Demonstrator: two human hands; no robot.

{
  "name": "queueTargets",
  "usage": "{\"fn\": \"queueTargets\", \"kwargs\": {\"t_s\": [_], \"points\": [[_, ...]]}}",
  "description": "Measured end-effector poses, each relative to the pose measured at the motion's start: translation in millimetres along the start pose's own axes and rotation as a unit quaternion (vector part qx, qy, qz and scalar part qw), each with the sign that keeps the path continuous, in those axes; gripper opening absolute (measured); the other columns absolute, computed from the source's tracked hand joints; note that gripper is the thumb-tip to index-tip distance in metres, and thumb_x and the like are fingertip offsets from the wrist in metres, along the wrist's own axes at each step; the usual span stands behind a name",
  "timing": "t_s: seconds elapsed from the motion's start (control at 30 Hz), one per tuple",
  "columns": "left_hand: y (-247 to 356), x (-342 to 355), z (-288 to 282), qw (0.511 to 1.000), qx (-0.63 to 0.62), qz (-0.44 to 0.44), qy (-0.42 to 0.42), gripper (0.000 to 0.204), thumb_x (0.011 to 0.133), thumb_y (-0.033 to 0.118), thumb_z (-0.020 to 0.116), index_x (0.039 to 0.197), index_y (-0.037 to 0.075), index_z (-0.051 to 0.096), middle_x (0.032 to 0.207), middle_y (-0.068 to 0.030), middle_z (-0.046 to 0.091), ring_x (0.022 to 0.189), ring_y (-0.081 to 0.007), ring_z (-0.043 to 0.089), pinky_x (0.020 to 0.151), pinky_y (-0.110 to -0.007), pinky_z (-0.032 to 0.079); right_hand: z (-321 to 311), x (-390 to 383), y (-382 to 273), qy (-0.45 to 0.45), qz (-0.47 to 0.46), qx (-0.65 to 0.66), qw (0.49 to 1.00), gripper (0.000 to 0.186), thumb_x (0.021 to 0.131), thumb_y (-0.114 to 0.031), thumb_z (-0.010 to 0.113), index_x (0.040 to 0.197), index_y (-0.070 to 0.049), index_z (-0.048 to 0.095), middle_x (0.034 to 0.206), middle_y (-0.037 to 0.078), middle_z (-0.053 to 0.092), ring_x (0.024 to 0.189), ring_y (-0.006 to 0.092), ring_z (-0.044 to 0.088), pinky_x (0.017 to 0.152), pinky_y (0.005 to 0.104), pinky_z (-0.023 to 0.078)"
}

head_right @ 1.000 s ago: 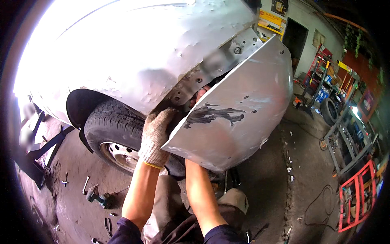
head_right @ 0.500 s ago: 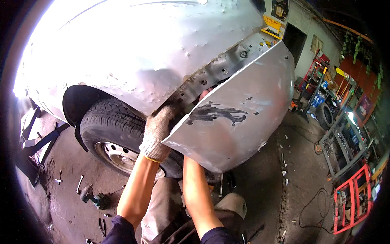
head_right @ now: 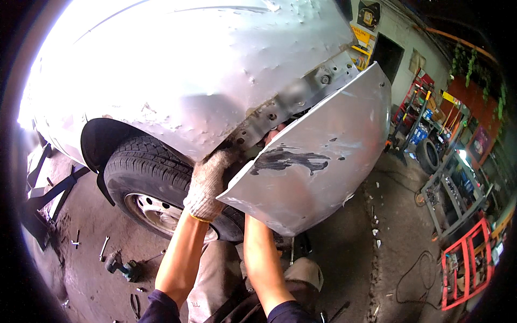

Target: The person works on the front bumper of a silver car in a garage, using a wrench to loosen and tighten bolts on the bumper cover. They repeatedly adjust the bumper's position and fasten it to the vehicle's frame.

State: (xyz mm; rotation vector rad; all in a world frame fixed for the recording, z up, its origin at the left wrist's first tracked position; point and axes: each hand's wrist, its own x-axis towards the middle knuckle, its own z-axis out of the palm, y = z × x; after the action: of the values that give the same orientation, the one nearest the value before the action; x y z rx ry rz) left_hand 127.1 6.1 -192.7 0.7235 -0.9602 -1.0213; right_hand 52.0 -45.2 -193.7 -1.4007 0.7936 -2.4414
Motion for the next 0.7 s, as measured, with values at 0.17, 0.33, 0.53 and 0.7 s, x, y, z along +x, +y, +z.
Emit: {"fn": "queueTargets", "kwargs": {"t_s": [0.17,0.33,0.53,0.7], "points": [[0,0,0,0.998,-0.056,-0.023,-0.005,0.025,0.083,0.012,0.061,0.102,-0.004,0.064,0.091,-0.0072,0.065,0.084,-0.0168,0.057,0.078,-0.029,0.047,1,-1,-2,-0.007,0.008,0.001,1.0,0.031,0.099,-0.03,0.057,0.107,0.0,0.058,0.098,0.01,0.06,0.091,0.0194,0.056,0.084,0.0328,0.046],[5,-3,0,0.998,-0.05,-0.031,0.006,0.026,0.083,0.011,0.061,0.104,-0.004,0.064,0.093,-0.008,0.065,0.085,-0.0168,0.059,0.079,-0.029,0.048,7,-7,-7,-0.019,0.02,0.004,1.0,0.031,0.099,-0.03,0.057,0.107,0.0,0.058,0.097,0.009,0.06,0.089,0.0191,0.056,0.083,0.0324,0.046],[2,-4,-4,0.991,0.067,0.111,-0.046,0.026,0.082,0.01,0.062,0.105,-0.003,0.064,0.096,-0.0099,0.066,0.086,-0.0188,0.061,0.079,-0.03,0.049,3,-9,-7,-0.027,0.024,-0.002,0.999,0.031,0.098,-0.031,0.058,0.107,-0.001,0.058,0.095,0.009,0.059,0.087,0.0187,0.055,0.081,0.032,0.045],[-11,2,-18,0.957,0.191,0.205,-0.076,0.03,0.076,-0.005,0.067,0.105,0.003,0.064,0.102,-0.0161,0.068,0.089,-0.0276,0.067,0.079,-0.035,0.053,-2,-10,-5,-0.029,0.034,-0.003,0.999,0.031,0.098,-0.031,0.058,0.106,-0.001,0.057,0.093,0.009,0.059,0.085,0.0184,0.055,0.08,0.0316,0.045]]}}
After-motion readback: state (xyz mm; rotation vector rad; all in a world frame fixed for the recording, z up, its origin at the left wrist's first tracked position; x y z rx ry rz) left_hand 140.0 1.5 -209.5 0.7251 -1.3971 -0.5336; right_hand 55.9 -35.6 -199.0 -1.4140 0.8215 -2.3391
